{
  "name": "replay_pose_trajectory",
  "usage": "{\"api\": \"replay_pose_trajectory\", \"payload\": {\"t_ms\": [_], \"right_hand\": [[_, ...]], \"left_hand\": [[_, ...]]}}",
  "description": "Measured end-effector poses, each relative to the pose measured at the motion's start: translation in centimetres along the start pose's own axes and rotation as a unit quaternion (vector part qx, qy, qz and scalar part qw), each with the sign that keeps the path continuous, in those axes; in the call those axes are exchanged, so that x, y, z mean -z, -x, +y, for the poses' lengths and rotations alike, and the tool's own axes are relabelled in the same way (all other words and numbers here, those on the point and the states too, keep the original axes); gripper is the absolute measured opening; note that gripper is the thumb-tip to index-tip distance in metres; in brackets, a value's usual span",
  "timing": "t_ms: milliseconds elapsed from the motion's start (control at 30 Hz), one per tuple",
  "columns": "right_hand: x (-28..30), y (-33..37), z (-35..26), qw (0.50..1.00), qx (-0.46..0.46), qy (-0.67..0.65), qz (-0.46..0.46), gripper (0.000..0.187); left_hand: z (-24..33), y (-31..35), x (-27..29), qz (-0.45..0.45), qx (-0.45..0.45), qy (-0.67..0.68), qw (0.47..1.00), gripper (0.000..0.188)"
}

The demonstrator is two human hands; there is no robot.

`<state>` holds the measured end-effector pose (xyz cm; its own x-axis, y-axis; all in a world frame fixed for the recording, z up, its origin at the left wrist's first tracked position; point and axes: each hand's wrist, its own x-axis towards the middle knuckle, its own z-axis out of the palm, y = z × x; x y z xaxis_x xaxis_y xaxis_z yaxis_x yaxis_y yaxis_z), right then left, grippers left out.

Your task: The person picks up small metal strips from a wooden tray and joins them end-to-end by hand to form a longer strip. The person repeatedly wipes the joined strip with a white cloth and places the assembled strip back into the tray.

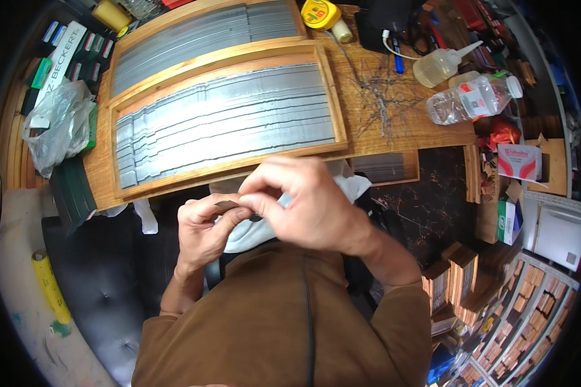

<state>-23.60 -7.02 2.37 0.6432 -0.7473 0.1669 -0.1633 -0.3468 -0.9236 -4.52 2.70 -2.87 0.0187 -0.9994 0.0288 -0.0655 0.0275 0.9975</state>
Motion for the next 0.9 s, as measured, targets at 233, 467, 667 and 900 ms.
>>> {"api": "replay_pose_trajectory", "payload": {"t_ms": [233, 467, 667, 900], "right_hand": [[-2.5, -0.7, -0.5, 0.989, 0.139, -0.018, 0.053, 0.023], [-2.9, -3.1, 0.4, 0.984, 0.173, -0.023, 0.048, 0.032], [-3.5, -2.5, -0.3, 0.989, 0.133, -0.024, 0.067, 0.023], [-7.1, 2.9, 5.9, 0.871, -0.304, -0.386, -0.002, 0.016]], "left_hand": [[2.6, -1.3, 1.9, 0.017, -0.187, -0.154, 0.97, 0.033], [1.6, -3.0, 3.0, 0.034, -0.197, -0.131, 0.971, 0.036], [3.1, -2.4, 3.0, -0.007, -0.093, -0.064, 0.994, 0.025], [-2.8, 0.1, 2.8, -0.141, 0.33, 0.187, 0.915, 0.017]]}}
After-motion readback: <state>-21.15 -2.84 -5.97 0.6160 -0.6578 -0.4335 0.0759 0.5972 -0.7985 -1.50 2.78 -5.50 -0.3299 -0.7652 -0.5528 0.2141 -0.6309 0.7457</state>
